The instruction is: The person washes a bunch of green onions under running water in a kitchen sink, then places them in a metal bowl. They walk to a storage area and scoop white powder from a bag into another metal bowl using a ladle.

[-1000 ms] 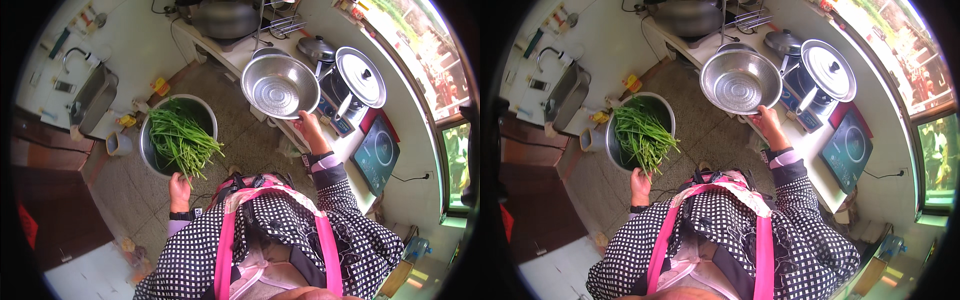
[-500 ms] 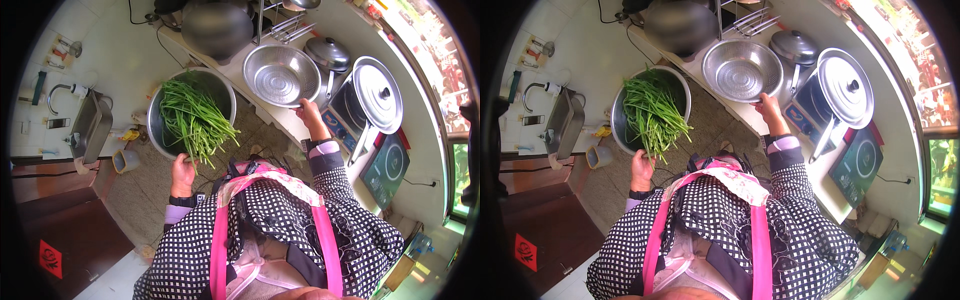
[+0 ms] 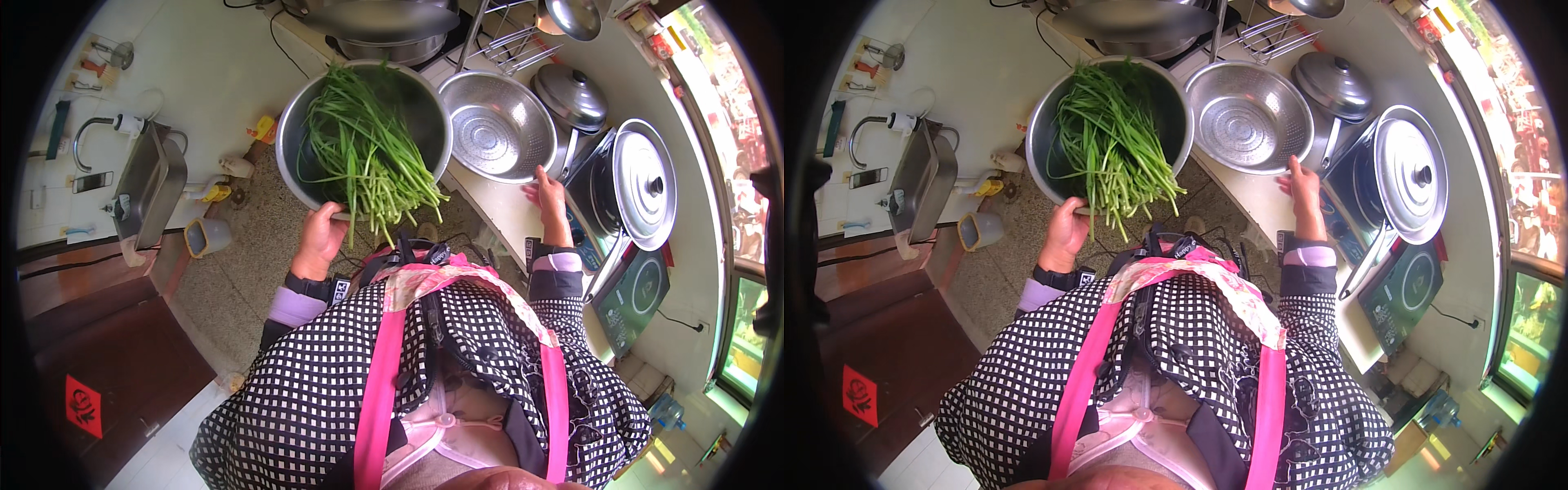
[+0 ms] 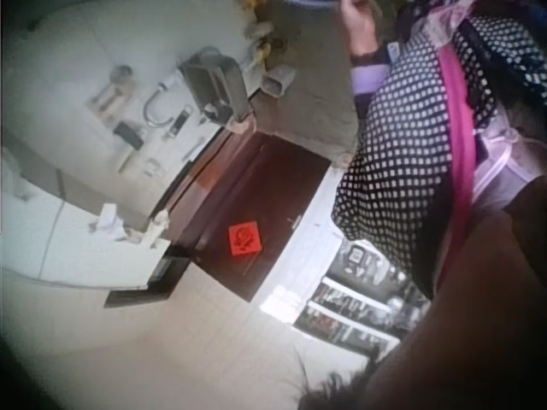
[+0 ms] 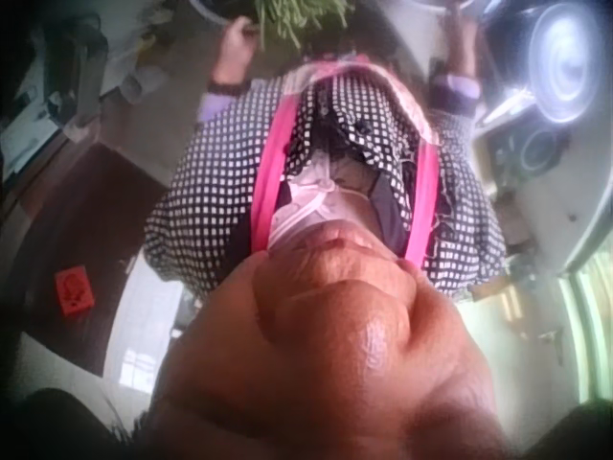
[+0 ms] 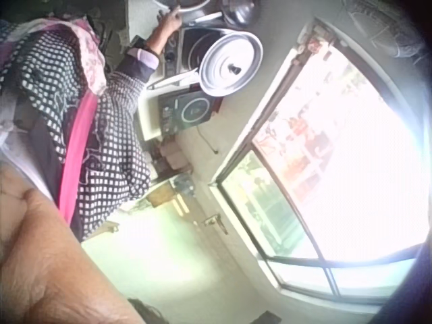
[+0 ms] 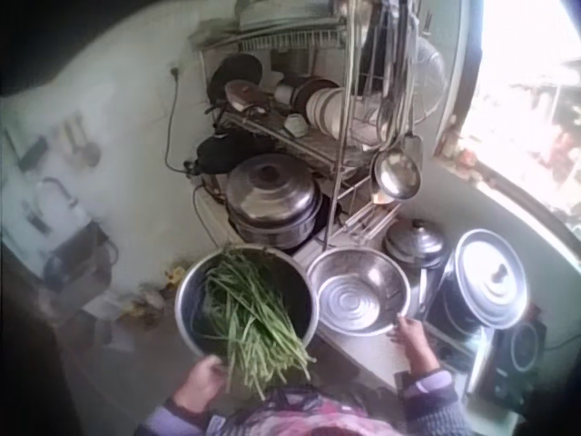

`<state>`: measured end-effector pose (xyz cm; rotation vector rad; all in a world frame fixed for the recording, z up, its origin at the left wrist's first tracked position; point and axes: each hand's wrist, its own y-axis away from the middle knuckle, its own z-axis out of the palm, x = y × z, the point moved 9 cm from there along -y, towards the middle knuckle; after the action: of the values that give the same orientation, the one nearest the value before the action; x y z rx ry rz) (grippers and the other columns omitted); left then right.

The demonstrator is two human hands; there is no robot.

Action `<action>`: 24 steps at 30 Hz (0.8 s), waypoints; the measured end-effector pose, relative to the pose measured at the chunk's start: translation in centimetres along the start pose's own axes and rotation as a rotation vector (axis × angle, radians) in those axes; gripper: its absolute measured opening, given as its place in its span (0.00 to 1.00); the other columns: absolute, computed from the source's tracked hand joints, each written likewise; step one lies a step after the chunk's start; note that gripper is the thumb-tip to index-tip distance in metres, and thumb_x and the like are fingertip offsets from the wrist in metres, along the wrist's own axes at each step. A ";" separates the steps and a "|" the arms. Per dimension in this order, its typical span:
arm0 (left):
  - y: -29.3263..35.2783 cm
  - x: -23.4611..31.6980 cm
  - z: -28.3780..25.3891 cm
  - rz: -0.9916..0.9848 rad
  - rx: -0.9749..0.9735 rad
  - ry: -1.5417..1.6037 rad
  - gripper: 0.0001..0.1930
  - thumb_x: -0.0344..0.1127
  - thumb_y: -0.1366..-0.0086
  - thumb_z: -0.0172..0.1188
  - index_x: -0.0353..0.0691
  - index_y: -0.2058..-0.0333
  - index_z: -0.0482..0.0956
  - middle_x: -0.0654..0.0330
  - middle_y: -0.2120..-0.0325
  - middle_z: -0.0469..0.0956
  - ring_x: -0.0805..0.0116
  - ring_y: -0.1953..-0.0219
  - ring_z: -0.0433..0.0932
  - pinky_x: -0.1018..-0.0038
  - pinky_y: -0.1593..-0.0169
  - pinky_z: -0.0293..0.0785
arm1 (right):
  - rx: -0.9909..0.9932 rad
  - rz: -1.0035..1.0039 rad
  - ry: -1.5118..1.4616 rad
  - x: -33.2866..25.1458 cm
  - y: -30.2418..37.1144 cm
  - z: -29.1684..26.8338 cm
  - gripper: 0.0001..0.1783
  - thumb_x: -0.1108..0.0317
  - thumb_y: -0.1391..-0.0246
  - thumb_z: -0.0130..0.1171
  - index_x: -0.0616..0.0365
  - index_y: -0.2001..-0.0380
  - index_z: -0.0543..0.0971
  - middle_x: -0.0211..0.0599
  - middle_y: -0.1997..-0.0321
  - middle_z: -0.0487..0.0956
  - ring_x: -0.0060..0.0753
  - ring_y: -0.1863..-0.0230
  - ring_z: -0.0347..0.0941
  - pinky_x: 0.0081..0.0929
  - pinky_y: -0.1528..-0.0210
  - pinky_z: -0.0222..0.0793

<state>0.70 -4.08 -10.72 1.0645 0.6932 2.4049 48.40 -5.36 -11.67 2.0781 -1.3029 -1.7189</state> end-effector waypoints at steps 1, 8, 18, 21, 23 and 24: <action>0.1 0.1 0.1 -0.004 0.001 -0.007 0.07 0.27 0.45 0.47 0.32 0.70 0.74 0.57 0.71 0.75 0.66 0.67 0.73 0.70 0.61 0.70 | 0.227 -0.191 0.277 -2.2 1.1 -1.7 0.28 0.54 0.48 0.53 0.70 0.56 0.68 0.48 0.65 0.75 0.34 0.69 0.76 0.21 0.73 0.71; -1.1 0.0 3.2 0.036 -0.017 -0.203 0.13 0.24 0.45 0.46 0.32 0.59 0.68 0.58 0.64 0.73 0.66 0.66 0.74 0.69 0.61 0.73 | -0.248 -0.595 0.174 -14.0 8.1 11.9 0.35 0.55 0.54 0.61 0.69 0.49 0.64 0.51 0.55 0.73 0.35 0.53 0.70 0.27 0.55 0.68; -4.7 -2.5 13.2 0.264 -0.088 -0.285 0.14 0.21 0.46 0.43 0.33 0.59 0.68 0.61 0.67 0.72 0.71 0.68 0.74 0.74 0.67 0.74 | -0.661 -0.381 0.952 -12.4 6.9 22.0 0.69 0.36 0.76 0.66 0.73 0.41 0.43 0.62 0.47 0.64 0.48 0.43 0.61 0.28 0.42 0.57; -5.1 -3.7 12.8 0.135 -0.060 -0.242 0.18 0.18 0.50 0.44 0.31 0.57 0.65 0.61 0.63 0.70 0.76 0.65 0.71 0.79 0.63 0.68 | -0.646 -0.402 1.032 -12.2 6.0 22.7 0.65 0.44 0.74 0.67 0.70 0.41 0.44 0.59 0.48 0.66 0.45 0.45 0.63 0.28 0.44 0.59; -4.7 -3.4 12.9 0.153 -0.102 -0.194 0.16 0.20 0.48 0.43 0.31 0.59 0.67 0.59 0.65 0.71 0.71 0.66 0.74 0.75 0.63 0.73 | -0.582 -0.463 0.981 -12.6 5.5 22.9 0.58 0.52 0.74 0.68 0.67 0.42 0.49 0.56 0.51 0.69 0.45 0.48 0.66 0.28 0.46 0.61; -4.6 -3.6 12.9 0.132 -0.102 -0.181 0.14 0.21 0.47 0.43 0.30 0.60 0.68 0.58 0.66 0.72 0.69 0.67 0.74 0.73 0.64 0.75 | -0.577 -0.459 0.959 -12.4 5.3 22.9 0.57 0.53 0.75 0.68 0.67 0.42 0.51 0.56 0.52 0.70 0.45 0.49 0.67 0.28 0.47 0.62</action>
<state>13.60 1.02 -7.94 1.3012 0.4472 2.3846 26.45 8.98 -7.14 2.3678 -0.0513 -0.7685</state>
